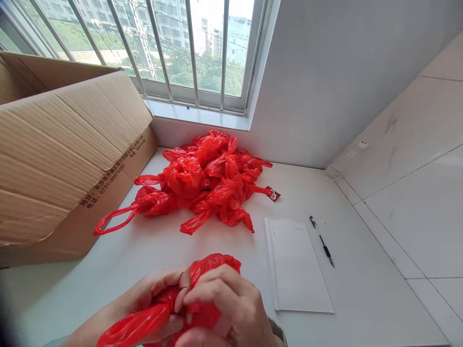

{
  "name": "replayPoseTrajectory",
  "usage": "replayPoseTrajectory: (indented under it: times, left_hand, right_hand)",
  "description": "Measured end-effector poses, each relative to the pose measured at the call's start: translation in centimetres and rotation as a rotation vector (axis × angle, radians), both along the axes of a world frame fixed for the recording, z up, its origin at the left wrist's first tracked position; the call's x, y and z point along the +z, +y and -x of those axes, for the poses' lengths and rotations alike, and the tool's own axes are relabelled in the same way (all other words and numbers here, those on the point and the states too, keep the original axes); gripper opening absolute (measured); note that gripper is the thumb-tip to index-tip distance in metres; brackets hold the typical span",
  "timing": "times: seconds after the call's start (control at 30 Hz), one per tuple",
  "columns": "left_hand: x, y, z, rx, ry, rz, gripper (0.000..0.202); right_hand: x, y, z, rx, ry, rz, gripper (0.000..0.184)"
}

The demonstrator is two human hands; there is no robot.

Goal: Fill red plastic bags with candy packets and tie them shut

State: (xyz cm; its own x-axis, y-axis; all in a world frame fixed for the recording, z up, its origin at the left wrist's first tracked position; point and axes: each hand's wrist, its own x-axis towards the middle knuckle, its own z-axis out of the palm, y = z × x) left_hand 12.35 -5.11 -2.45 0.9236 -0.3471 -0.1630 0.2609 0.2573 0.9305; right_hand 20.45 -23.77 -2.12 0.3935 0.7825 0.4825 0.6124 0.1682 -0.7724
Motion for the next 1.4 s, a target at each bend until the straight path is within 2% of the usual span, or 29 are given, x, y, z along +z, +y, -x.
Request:
replayPoseTrajectory:
  times: [0.07, 0.1, 0.17, 0.2, 0.27, 0.33, 0.4, 0.47, 0.53, 0.6, 0.7, 0.77, 0.83, 0.93, 1.07, 1.17, 1.27, 1.4]
  left_hand:
    - [-0.3, 0.0, 0.2, -0.020, -0.047, -0.073, 0.022]
    - [-0.5, 0.0, 0.3, -0.022, -0.099, -0.138, 0.023]
    - [-1.0, 0.0, 0.5, -0.019, -0.245, -0.292, 0.023]
    - [-1.2, -0.1, 0.6, -0.002, -0.316, -0.378, 0.022]
    - [-1.4, -0.3, 0.7, 0.088, -0.425, -0.577, 0.017]
    - [-1.4, -0.5, 0.7, 0.246, -0.502, -0.799, 0.018]
    - [-1.4, -0.8, 0.8, 0.406, -0.580, -0.984, 0.022]
    - [-1.7, -0.9, 0.8, 0.532, -0.634, -1.094, 0.028]
    - [-2.1, -1.0, 0.7, 0.623, -0.666, -1.129, 0.033]
    - [-2.5, -1.0, 0.6, 0.651, -0.674, -1.125, 0.034]
    - [-2.4, -0.6, 0.3, 0.503, -0.728, -1.143, 0.033]
    - [-1.9, -0.2, 0.3, 0.377, -0.786, -1.199, 0.032]
    - [-1.3, 0.1, 0.5, 0.320, -0.823, -1.269, 0.029]
    - [-0.8, 0.5, 1.1, 0.337, -0.880, -1.311, 0.022]
    - [-1.3, 1.4, 2.3, 0.450, -0.992, -1.300, 0.027]
    - [-2.2, 2.8, 3.6, 0.524, -0.974, -1.385, 0.023]
    - [-3.3, 4.1, 5.0, 0.545, -0.932, -1.509, 0.016]
    - [-4.8, 4.6, 5.6, 0.501, -0.848, -1.520, 0.022]
  right_hand:
    - [-0.7, 0.1, -0.2, -0.131, 0.148, -0.030, 0.043]
    - [-1.1, 0.3, -0.3, -0.152, 0.190, 0.007, 0.056]
    - [-2.0, 0.7, -0.5, -0.073, 0.262, 0.143, 0.076]
    - [-2.3, 1.0, -0.6, -0.010, 0.311, 0.193, 0.078]
    - [-2.8, 1.5, -0.6, 0.045, 0.429, 0.226, 0.066]
    - [-3.0, 1.8, -0.6, 0.000, 0.518, 0.225, 0.051]
    - [-3.1, 1.9, -0.5, -0.033, 0.581, 0.235, 0.048]
    - [-3.3, 1.8, -0.5, -0.013, 0.654, 0.231, 0.051]
    - [-3.7, 1.9, -0.5, 0.020, 0.764, 0.212, 0.054]
    - [-4.2, 2.1, -0.5, 0.017, 0.859, 0.206, 0.055]
    - [-4.8, 2.5, -0.7, -0.024, 0.864, 0.185, 0.042]
    - [-4.7, 2.6, -0.8, -0.083, 0.778, 0.147, 0.032]
    - [-4.2, 2.6, -0.6, -0.195, 0.631, 0.123, 0.030]
    - [-3.3, 2.4, -0.1, -0.326, 0.382, 0.096, 0.027]
    - [-2.8, 1.8, 0.1, -0.404, 0.263, 0.073, 0.027]
    - [-4.1, 0.3, -0.9, -0.589, 0.300, 0.100, 0.028]
    - [-6.4, -1.6, -2.4, -0.795, 0.390, 0.111, 0.032]
    - [-9.0, -2.7, -3.5, -0.822, 0.510, 0.126, 0.035]
